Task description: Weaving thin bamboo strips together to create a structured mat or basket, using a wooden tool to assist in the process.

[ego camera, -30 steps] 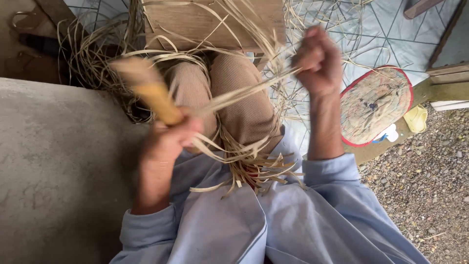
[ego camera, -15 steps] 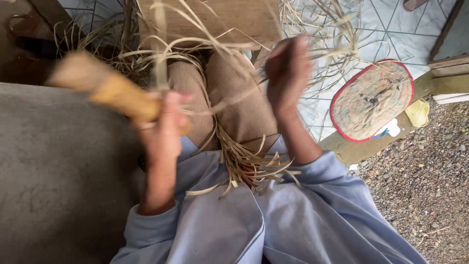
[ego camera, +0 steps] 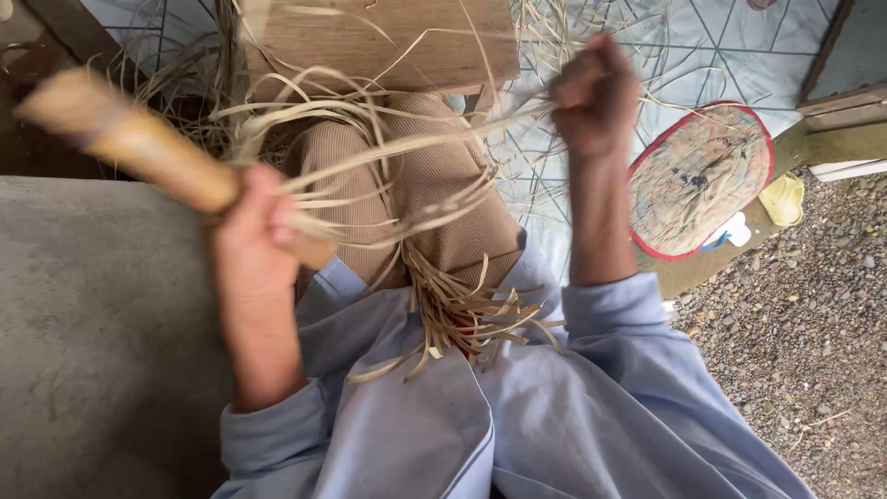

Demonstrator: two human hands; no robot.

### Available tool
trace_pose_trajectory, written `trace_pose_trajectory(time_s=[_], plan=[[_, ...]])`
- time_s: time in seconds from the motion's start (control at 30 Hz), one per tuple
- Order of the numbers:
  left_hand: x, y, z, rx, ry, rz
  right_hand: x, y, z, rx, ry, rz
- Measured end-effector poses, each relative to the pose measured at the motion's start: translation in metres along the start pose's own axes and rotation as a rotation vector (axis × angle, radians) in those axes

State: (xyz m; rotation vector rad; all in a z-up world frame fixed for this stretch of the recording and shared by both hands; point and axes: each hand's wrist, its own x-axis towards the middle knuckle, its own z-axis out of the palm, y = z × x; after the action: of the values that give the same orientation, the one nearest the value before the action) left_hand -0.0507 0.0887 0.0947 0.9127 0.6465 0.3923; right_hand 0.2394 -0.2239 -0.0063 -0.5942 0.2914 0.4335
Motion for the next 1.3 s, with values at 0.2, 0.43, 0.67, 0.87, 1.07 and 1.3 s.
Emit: trace_pose_trajectory(time_s=[0.2, 0.43, 0.67, 0.87, 1.07, 1.3], plan=[[0.006, 0.053, -0.104, -0.253, -0.05, 0.039, 0.04, -0.137, -0.119, 0.242, 0.11, -0.203], [-0.001, 0.068, -0.071, -0.176, 0.409, 0.316, -0.025, -0.123, -0.033, -0.577, 0.711, -0.474], [-0.027, 0.027, 0.018, 0.578, 0.215, 0.531, -0.124, 0.016, 0.099, -0.946, -0.408, -0.569], [-0.042, 0.03, 0.055, 0.089, -0.086, 0.234, -0.17, 0.091, 0.136, -1.097, -1.055, -0.187], [-0.025, 0.119, -0.082, -0.021, -0.044, 0.293, -0.1, 0.034, 0.034, -1.328, -0.71, -0.012], [0.023, 0.086, -0.131, 0.623, 0.197, 0.69, -0.047, 0.011, -0.049, -1.699, -0.109, -0.005]])
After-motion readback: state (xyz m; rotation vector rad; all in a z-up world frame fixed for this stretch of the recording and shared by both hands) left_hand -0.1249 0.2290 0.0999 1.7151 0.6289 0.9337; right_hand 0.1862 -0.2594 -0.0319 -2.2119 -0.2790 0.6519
